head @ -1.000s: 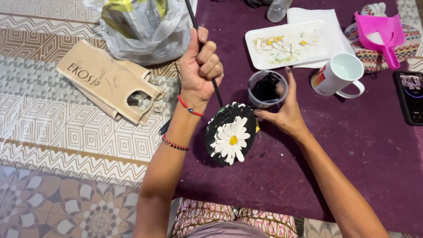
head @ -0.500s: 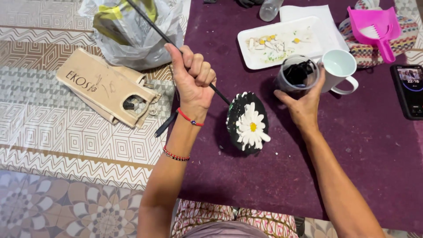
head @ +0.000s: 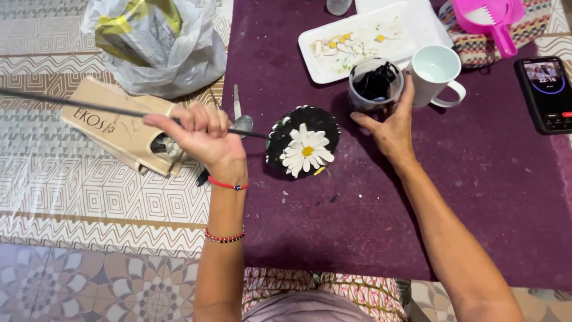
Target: Decorate a mosaic flower design by applying black grout or paint around the tiles using a brush and spoon
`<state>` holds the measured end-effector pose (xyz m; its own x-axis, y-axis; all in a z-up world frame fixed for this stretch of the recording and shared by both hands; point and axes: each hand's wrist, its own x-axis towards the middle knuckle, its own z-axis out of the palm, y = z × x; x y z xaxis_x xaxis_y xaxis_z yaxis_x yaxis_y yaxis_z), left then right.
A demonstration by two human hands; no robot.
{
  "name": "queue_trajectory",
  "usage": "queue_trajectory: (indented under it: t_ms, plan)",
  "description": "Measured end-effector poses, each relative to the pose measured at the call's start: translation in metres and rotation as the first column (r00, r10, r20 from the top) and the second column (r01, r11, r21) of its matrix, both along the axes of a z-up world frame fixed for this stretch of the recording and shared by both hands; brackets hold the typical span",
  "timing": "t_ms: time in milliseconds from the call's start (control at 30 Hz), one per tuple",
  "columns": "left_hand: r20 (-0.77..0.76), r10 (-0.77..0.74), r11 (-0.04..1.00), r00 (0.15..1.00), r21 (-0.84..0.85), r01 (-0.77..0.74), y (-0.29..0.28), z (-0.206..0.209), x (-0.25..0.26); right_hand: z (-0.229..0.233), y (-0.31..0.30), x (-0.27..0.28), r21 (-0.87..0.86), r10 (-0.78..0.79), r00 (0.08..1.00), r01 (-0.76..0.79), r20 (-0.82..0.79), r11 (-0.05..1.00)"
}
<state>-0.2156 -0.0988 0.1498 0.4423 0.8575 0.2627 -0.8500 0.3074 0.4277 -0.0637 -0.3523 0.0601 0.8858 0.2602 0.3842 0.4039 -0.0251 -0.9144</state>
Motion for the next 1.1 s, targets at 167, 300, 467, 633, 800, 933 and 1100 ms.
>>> queue_trajectory:
  t_ms: [167,300,467,633,800,933,1100]
  plan:
    - [-0.172,0.222,0.943,0.96,-0.213,-0.256,0.003,-0.024,-0.015,-0.028,-0.003,0.025,0.079,0.088,0.996,-0.087,-0.012,0.993]
    - [-0.162,0.196,0.904,0.967,-0.353,-0.243,0.011,-0.057,-0.028,-0.03,-0.009,0.023,0.071,0.114,0.993,-0.114,0.007,0.991]
    - [-0.286,0.203,0.834,0.937,-0.451,-0.318,0.01,-0.085,-0.03,-0.02,-0.006,0.019,-0.005,0.09,0.993,-0.09,0.08,0.996]
    - [-0.274,0.246,0.786,0.93,-0.504,-0.357,0.002,-0.098,-0.028,-0.024,-0.01,0.024,-0.051,0.103,0.989,-0.098,0.103,0.994]
    - [-0.278,0.244,0.785,0.929,-0.506,-0.358,-0.002,-0.121,-0.032,0.008,-0.007,0.007,-0.185,0.111,0.988,-0.089,0.11,0.979]
    - [-0.38,0.042,0.789,0.924,-0.555,-0.264,0.004,-0.146,-0.048,0.009,-0.013,0.008,-0.244,0.169,0.98,-0.14,0.103,0.96]
    - [-0.607,-0.377,0.872,0.699,-0.488,0.046,0.013,-0.089,-0.088,0.007,-0.012,0.013,-0.141,0.204,0.974,-0.19,0.094,0.972]
